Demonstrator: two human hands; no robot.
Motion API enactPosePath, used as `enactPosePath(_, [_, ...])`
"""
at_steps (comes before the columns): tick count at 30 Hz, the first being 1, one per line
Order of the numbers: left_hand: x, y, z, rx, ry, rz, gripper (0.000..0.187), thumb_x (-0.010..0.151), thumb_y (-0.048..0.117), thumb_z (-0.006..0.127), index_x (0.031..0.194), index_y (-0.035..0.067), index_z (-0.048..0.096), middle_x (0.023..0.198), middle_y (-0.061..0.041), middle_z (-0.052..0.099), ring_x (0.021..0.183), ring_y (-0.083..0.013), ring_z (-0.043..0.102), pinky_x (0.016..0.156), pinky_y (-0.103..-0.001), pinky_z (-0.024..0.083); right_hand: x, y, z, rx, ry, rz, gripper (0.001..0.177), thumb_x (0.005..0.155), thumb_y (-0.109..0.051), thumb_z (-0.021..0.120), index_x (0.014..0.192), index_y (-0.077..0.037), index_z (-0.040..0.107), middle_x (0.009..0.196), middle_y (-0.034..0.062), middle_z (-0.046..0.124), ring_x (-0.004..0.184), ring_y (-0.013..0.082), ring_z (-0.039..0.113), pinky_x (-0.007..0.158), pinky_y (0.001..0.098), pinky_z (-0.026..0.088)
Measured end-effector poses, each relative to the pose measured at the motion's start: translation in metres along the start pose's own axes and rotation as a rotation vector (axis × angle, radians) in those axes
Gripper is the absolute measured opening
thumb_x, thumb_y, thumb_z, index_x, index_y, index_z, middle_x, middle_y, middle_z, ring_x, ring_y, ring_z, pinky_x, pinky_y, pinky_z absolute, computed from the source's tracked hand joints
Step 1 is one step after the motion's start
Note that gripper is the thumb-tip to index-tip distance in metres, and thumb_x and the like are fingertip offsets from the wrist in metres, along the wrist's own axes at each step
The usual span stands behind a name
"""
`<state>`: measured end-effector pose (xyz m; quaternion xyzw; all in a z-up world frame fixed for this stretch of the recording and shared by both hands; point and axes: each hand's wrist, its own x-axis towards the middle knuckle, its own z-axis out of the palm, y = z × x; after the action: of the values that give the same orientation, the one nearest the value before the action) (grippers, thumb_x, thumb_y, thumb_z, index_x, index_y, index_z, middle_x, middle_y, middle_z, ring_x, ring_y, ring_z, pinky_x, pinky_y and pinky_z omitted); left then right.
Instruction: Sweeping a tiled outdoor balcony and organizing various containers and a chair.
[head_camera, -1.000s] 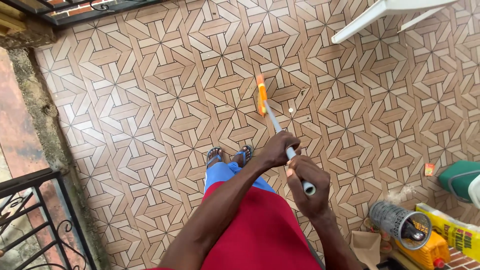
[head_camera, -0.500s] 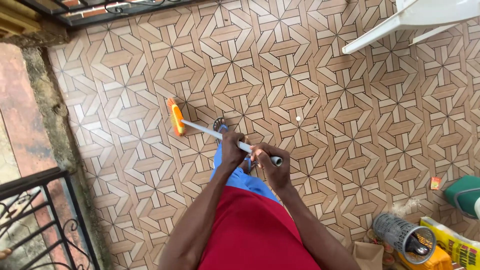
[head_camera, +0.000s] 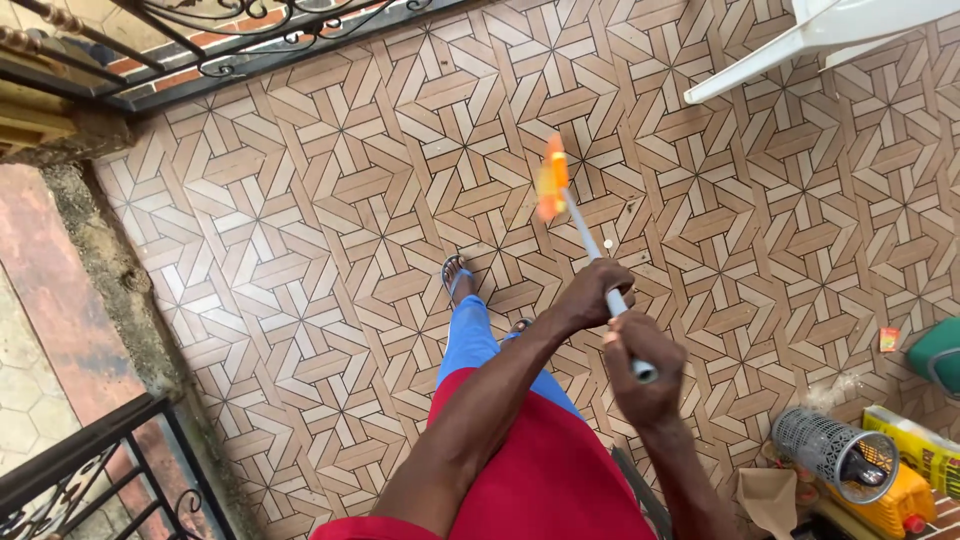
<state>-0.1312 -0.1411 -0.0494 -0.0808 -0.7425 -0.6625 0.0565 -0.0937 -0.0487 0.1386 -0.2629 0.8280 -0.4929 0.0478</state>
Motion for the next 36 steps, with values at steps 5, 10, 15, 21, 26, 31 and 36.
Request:
enactPosePath(5, [0.007,0.042,-0.056,-0.027,-0.163,0.019,0.027,0.073,0.014,0.07,0.067,0.003,0.047,0.066,-0.011,0.051,0.071,-0.0325,0.056,0.07,-0.043,0.045,0.043,-0.071,0.019,-0.015,-0.095,0.033,0.024,0.086,0.0,0.063,0.066,0.001,0.05,0.064,0.0068,0.05,0.067,0.0184,0.056,0.067,0.0332,0.047])
enactPosePath(10, [-0.004,0.107,-0.104,-0.002,-0.096,-0.076,0.019,0.069,0.016,0.07,0.067,0.004,0.055,0.064,-0.012,0.055,0.066,-0.0346,0.06,0.063,-0.045,0.044,0.058,-0.108,0.011,0.225,-0.073,0.014,0.022,0.09,-0.001,0.058,0.07,0.001,0.049,0.067,0.0035,0.051,0.065,0.0127,0.049,0.076,0.036,0.052])
enactPosePath(15, [-0.03,0.062,-0.142,0.341,0.126,-0.238,0.021,0.065,0.017,0.075,0.06,0.006,0.057,0.062,-0.016,0.058,0.064,-0.0374,0.06,0.07,-0.048,0.048,0.078,-0.074,0.041,0.574,-0.044,0.217,0.022,0.094,-0.001,0.053,0.073,0.005,0.054,0.072,0.0059,0.055,0.073,0.0167,0.055,0.069,0.0319,0.047])
enactPosePath(21, [-0.048,-0.055,-0.184,0.513,0.209,-0.364,0.012,0.061,0.016,0.075,0.062,0.009,0.064,0.068,-0.012,0.065,0.076,-0.035,0.063,0.075,-0.045,0.046,0.111,-0.007,0.101,0.622,-0.2,0.481,0.021,0.097,-0.01,0.056,0.086,0.003,0.069,0.078,0.0028,0.065,0.064,0.005,0.047,0.058,0.0225,0.039])
enactPosePath(26, [-0.006,-0.068,-0.163,0.428,0.129,-0.271,0.012,0.061,0.012,0.074,0.063,0.01,0.063,0.07,-0.01,0.063,0.083,-0.0319,0.062,0.08,-0.045,0.044,0.124,-0.007,0.088,0.437,-0.06,0.529,0.02,0.097,-0.011,0.058,0.091,0.001,0.072,0.074,0.0007,0.065,0.061,0.0026,0.047,0.053,0.0217,0.035])
enactPosePath(31, [0.05,-0.018,-0.137,0.191,0.12,-0.077,0.023,0.063,0.016,0.075,0.061,0.007,0.054,0.064,-0.009,0.056,0.072,-0.0303,0.058,0.071,-0.044,0.042,0.127,-0.029,0.055,0.331,-0.039,0.46,0.02,0.1,-0.009,0.057,0.089,0.002,0.07,0.074,0.0,0.061,0.065,0.0043,0.045,0.058,0.0231,0.036])
enactPosePath(36, [0.064,-0.024,-0.136,0.019,-0.083,-0.051,0.029,0.077,0.014,0.07,0.063,0.002,0.047,0.062,-0.01,0.052,0.068,-0.0301,0.056,0.069,-0.044,0.047,0.138,-0.042,0.071,-0.059,-0.151,-0.006,0.018,0.092,-0.003,0.062,0.075,-0.001,0.06,0.076,0.0048,0.061,0.084,0.0167,0.063,0.078,0.0327,0.051])
